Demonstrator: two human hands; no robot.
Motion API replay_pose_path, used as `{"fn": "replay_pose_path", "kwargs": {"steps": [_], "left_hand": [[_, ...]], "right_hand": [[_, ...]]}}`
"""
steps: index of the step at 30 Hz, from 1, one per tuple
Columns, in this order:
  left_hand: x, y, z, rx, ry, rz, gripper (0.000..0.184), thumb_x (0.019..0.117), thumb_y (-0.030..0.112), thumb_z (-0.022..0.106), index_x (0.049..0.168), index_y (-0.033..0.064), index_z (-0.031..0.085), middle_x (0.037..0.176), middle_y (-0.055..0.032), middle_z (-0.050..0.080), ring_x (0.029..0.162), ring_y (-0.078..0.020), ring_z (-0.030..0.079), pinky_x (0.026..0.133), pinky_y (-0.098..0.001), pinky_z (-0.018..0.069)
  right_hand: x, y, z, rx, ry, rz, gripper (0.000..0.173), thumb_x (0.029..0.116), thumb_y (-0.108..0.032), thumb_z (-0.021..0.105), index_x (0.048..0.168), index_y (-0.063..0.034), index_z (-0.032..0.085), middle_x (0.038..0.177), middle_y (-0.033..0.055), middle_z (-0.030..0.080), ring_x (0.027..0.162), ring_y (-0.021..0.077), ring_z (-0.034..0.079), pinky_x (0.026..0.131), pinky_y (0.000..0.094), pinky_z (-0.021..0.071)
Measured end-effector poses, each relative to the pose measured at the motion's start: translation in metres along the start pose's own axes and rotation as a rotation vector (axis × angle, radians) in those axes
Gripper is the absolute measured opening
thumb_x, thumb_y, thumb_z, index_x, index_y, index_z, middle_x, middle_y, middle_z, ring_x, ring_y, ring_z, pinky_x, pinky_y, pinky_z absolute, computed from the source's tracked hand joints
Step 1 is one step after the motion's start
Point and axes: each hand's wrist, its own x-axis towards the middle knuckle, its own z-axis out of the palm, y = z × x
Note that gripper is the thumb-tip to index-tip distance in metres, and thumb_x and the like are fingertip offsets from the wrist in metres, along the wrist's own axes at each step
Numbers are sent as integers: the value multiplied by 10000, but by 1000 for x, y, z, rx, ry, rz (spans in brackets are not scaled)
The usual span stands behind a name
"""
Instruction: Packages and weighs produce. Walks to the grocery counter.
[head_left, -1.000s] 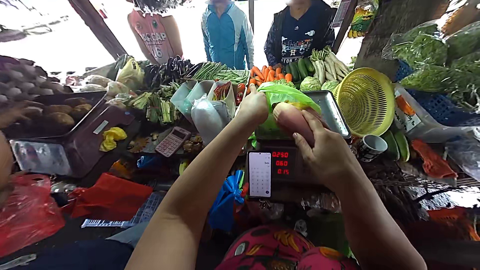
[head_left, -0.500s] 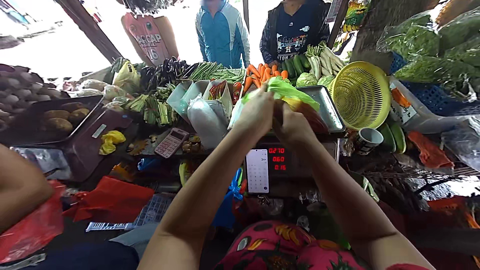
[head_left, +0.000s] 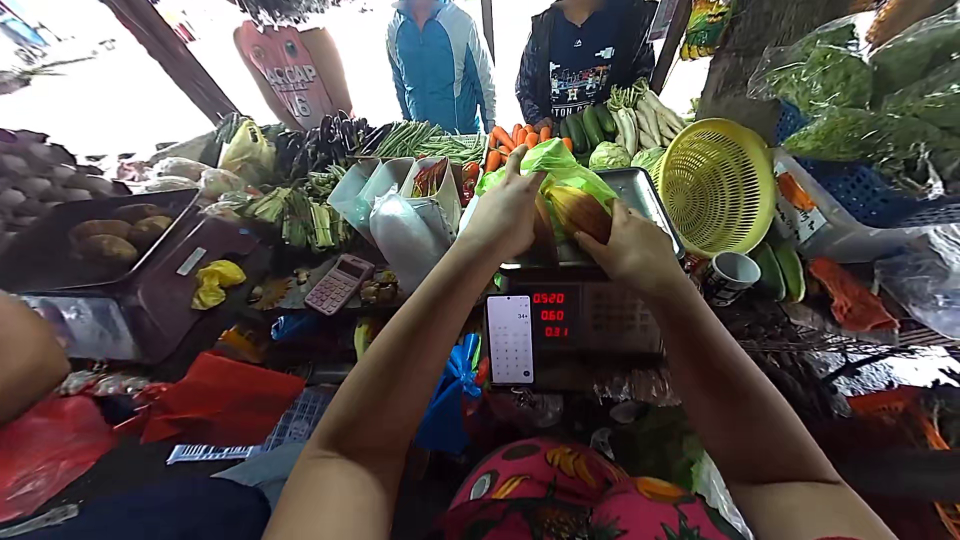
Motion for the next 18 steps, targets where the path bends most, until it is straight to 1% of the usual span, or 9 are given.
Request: {"fn": "replay_pose_path", "kwargs": {"steps": [2, 5, 7, 9, 12, 13, 15, 16, 18], "left_hand": [[9, 5, -6, 38, -14, 12, 867, 655, -100, 817, 1445, 130, 545, 1677, -175, 172, 1244, -426, 578, 913, -568, 563], [25, 11, -13, 109, -71, 21, 790, 701, -14, 841, 1427, 109, 553, 1645, -207, 246, 1261, -442, 561, 942, -572, 542], [34, 15, -19, 107, -87, 12, 869, 669, 19, 893, 1451, 103, 523, 1623, -226, 282, 1249, -454, 569, 934, -593, 547], [42, 18, -27, 100, -96, 4, 959, 609, -24, 901, 1469, 101, 497, 1575, -260, 328, 1214, -474, 580, 913, -616, 549], [48, 25, -35, 109, -140, 12, 1054, 609, -66, 868, 1539, 156, 424, 1547, -284, 348, 1221, -488, 567, 904, -631, 540], [48, 28, -38, 112, -151, 32, 1050, 618, -70, 860, 1543, 162, 419, 1549, -286, 348, 1237, -488, 558, 913, -631, 535], [47, 34, -42, 126, -166, 103, 975, 663, -30, 860, 1526, 149, 443, 1542, -272, 379, 1269, -467, 544, 948, -618, 517], [46, 37, -43, 149, -171, 139, 936, 700, 1, 854, 1526, 158, 441, 1537, -254, 400, 1274, -448, 548, 960, -605, 514], [43, 42, -42, 183, -164, 191, 976, 700, -31, 839, 1552, 173, 409, 1551, -250, 388, 1279, -451, 550, 971, -603, 512]], "right_hand": [[7, 0, 2, -6, 4, 2, 664, 1001, -503, 614, 1388, 26, 511, 1138, 283, 658, 991, 466, 684, 780, 631, 543], [-1, 0, -7, 63, 36, -1, 623, 1022, -460, 601, 1368, 51, 519, 1195, 298, 623, 1046, 467, 662, 844, 623, 539], [-26, -4, -25, 73, 65, 23, 610, 1034, -469, 574, 1385, 28, 517, 1151, 285, 637, 999, 451, 678, 816, 625, 548], [-64, -6, -45, 69, 139, 2, 604, 1048, -477, 524, 1436, -15, 519, 1127, 258, 657, 955, 426, 689, 790, 617, 554], [-108, -9, -62, -12, 379, -142, 641, 1045, -523, 434, 1423, -25, 576, 1048, 226, 698, 840, 382, 707, 663, 530, 563], [-114, -13, -65, -16, 421, -173, 638, 1044, -517, 437, 1421, -24, 584, 1022, 224, 696, 809, 373, 700, 635, 508, 553], [-105, -21, -67, -16, 412, -203, 602, 1041, -466, 487, 1427, -13, 574, 981, 222, 674, 776, 365, 682, 619, 499, 552], [-92, -27, -65, -14, 363, -190, 580, 1044, -441, 513, 1425, -6, 561, 989, 233, 657, 801, 382, 681, 635, 514, 559], [-53, -38, -57, -6, 231, -106, 552, 1054, -413, 535, 1414, 5, 539, 1063, 264, 646, 912, 422, 689, 714, 551, 570]]}}
